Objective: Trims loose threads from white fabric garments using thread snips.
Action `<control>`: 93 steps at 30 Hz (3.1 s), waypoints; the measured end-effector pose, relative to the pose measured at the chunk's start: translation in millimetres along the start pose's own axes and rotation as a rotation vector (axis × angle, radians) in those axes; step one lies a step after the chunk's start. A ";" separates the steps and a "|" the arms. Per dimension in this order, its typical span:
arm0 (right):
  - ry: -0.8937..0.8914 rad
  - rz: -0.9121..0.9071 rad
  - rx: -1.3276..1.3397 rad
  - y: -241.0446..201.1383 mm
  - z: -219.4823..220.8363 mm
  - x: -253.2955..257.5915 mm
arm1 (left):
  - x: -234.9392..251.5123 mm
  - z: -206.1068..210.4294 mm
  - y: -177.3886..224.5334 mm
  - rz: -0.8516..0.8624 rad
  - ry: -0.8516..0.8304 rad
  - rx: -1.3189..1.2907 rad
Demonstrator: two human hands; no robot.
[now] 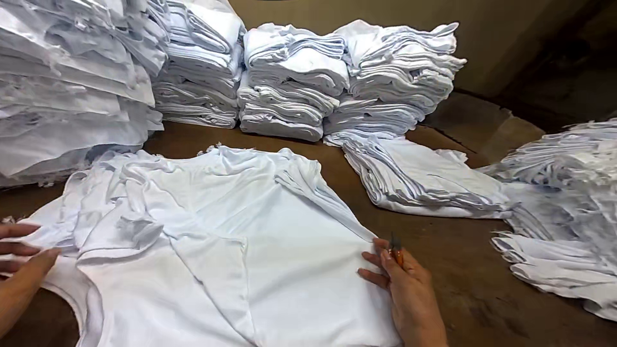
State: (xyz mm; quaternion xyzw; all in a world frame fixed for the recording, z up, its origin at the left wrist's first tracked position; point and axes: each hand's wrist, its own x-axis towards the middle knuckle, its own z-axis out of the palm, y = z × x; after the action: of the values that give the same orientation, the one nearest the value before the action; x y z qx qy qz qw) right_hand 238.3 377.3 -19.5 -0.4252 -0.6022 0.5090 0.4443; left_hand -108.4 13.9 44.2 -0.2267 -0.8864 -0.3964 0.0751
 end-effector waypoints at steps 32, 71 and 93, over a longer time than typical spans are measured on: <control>-0.819 -0.530 -0.207 -31.6 149.7 -148.3 | -147.0 6.7 -41.4 0.097 -0.135 -0.842; -1.383 -0.035 -0.096 -149.1 212.6 -112.3 | -163.6 29.4 61.6 -0.151 -0.714 -1.019; -1.102 0.232 -0.147 -6.0 30.7 -142.5 | -205.3 88.5 45.1 -0.484 -0.976 -1.207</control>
State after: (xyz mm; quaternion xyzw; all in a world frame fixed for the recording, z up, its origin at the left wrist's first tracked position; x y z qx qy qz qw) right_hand 242.9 231.9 -30.8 -0.1898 -0.7282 0.6580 -0.0251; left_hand 98.5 35.0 -49.6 -0.1775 -0.4775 -0.6677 -0.5428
